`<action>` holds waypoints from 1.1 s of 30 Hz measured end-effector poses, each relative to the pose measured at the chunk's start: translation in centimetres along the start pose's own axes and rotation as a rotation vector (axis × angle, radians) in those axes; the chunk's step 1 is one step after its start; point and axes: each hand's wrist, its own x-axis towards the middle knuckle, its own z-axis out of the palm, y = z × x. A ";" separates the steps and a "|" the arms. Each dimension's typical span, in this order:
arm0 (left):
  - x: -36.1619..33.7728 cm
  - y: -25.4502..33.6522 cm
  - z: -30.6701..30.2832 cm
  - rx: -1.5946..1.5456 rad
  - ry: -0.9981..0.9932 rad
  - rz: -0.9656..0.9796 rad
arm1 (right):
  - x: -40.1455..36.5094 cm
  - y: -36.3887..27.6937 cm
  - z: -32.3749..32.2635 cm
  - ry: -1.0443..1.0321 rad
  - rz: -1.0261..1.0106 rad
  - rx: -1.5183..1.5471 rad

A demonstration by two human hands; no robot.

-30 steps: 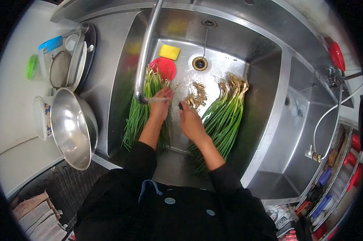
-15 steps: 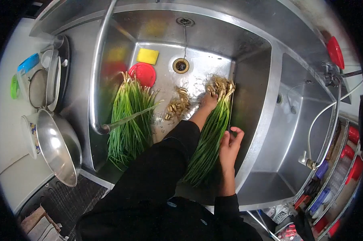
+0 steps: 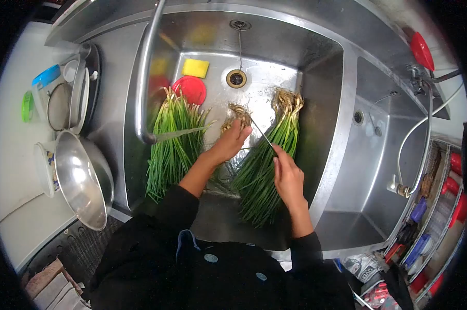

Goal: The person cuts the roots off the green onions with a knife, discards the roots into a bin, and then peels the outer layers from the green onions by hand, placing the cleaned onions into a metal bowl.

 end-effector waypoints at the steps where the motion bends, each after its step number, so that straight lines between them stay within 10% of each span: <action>1: -0.7 0.5 -1.3 0.000 0.004 -0.003 | -0.2 -0.4 0.1 -0.003 -0.004 0.001; 8: -2.8 -0.3 -5.1 0.068 -0.271 -0.079 | -1.7 -1.4 0.6 -0.218 -0.040 -0.174; 13: -2.9 -1.4 -2.7 0.339 -0.142 0.299 | -0.7 -1.0 4.8 -0.220 0.007 -0.166; 18: -2.4 -1.6 -2.4 0.320 0.100 0.227 | 1.0 0.3 8.3 -0.181 0.141 -0.074; 20: -1.9 -1.1 -4.4 -0.010 -0.091 -0.184 | 1.1 0.1 8.2 -0.153 0.256 0.065; 27: -0.7 -1.7 -6.3 -0.210 -0.497 -0.135 | 3.7 -1.1 9.2 -0.246 0.242 0.831; 33: -4.2 1.1 -8.2 -0.195 -0.339 -0.303 | 4.4 -2.5 9.2 -0.362 0.249 0.563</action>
